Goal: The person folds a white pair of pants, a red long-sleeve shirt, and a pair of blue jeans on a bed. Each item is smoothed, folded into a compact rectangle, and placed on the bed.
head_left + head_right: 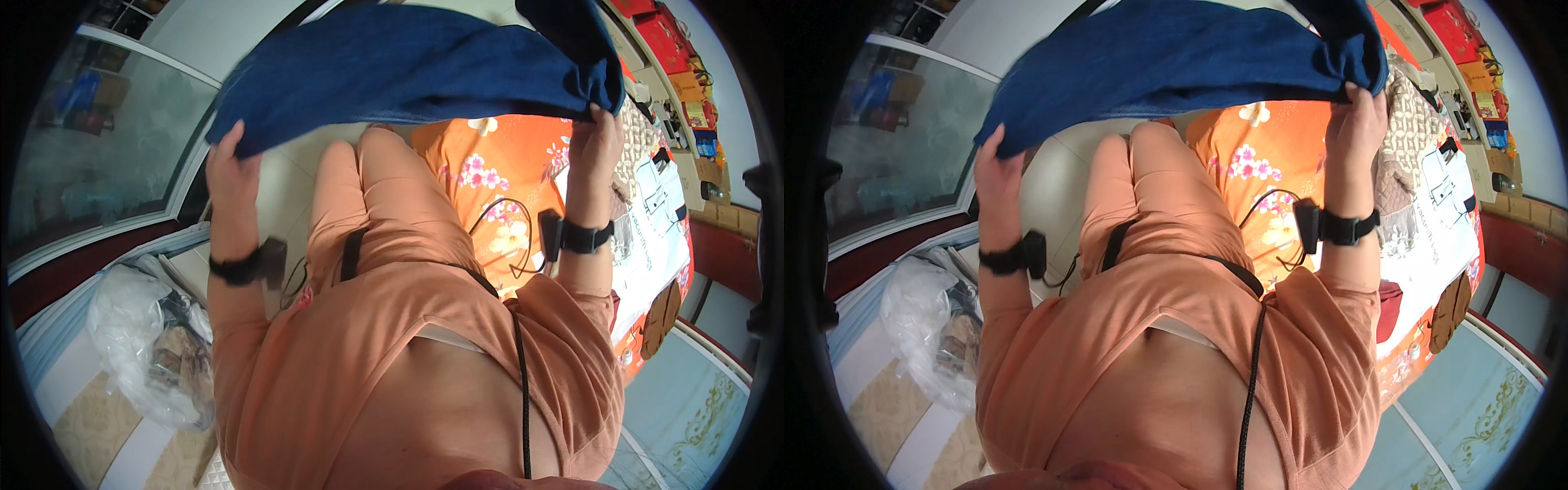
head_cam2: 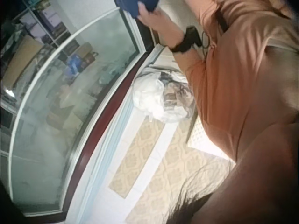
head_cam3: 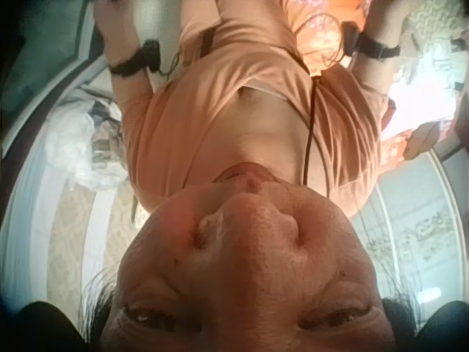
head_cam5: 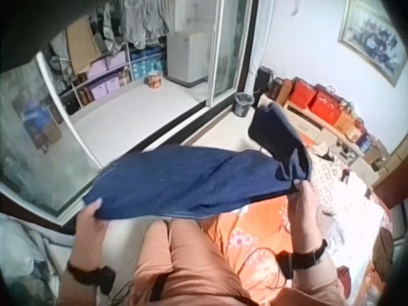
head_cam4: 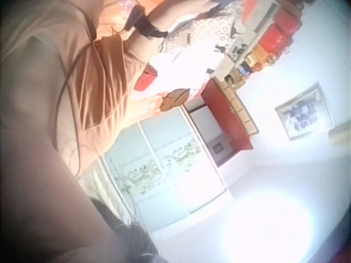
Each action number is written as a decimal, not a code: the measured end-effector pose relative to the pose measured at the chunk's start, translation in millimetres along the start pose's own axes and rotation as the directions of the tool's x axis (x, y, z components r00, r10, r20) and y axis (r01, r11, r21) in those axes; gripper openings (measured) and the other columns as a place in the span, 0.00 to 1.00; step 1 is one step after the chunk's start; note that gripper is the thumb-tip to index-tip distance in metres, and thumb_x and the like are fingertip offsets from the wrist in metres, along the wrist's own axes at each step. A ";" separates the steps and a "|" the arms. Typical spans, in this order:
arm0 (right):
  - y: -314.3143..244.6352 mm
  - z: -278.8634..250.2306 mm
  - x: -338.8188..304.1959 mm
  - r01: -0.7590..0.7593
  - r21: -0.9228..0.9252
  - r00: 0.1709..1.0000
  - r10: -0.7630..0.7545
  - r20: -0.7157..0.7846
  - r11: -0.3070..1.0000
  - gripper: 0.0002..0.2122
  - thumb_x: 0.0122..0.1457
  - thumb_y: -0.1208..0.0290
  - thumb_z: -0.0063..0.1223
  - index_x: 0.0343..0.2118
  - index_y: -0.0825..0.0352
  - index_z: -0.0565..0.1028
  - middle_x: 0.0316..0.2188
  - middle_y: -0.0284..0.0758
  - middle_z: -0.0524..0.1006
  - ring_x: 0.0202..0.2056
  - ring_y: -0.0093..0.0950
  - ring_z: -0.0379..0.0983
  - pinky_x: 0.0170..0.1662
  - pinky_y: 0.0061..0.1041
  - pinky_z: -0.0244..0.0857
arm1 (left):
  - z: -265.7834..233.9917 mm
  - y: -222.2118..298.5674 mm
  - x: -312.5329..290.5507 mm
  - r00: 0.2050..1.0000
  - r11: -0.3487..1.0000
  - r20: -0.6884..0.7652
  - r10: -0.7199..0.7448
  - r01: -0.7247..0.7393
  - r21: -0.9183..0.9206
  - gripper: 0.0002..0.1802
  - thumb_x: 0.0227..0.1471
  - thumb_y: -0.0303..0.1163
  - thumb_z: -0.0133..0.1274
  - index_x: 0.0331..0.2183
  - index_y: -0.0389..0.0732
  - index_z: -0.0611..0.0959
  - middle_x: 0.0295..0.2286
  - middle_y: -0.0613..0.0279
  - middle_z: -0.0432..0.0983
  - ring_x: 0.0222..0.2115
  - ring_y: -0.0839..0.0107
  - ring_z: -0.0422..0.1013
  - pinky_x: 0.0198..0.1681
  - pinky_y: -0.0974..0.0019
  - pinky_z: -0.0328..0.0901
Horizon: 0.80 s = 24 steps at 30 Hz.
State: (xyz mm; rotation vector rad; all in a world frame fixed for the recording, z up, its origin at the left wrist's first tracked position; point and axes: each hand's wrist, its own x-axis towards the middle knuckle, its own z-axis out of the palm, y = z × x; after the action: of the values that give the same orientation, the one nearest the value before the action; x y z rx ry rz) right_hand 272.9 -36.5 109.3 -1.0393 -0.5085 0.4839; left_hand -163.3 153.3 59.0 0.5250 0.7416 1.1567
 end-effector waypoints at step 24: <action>120.8 -217.8 -68.4 -0.476 -0.861 0.876 -0.013 -0.482 -0.179 0.28 0.44 0.62 0.58 0.45 0.79 0.68 0.40 0.57 0.71 0.46 0.48 0.67 0.51 0.37 0.62 | -152.9 -102.0 -140.6 0.910 -0.099 0.362 -0.204 -0.387 0.917 0.31 0.48 0.36 0.54 0.52 0.34 0.67 0.55 0.42 0.56 0.55 0.47 0.54 0.58 0.53 0.51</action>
State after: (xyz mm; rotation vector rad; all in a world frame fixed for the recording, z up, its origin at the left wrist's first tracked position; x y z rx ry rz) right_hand 334.7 -174.2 -100.3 -2.8544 -0.2666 0.0998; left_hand -245.5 -13.2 -79.0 2.1729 1.1528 0.2444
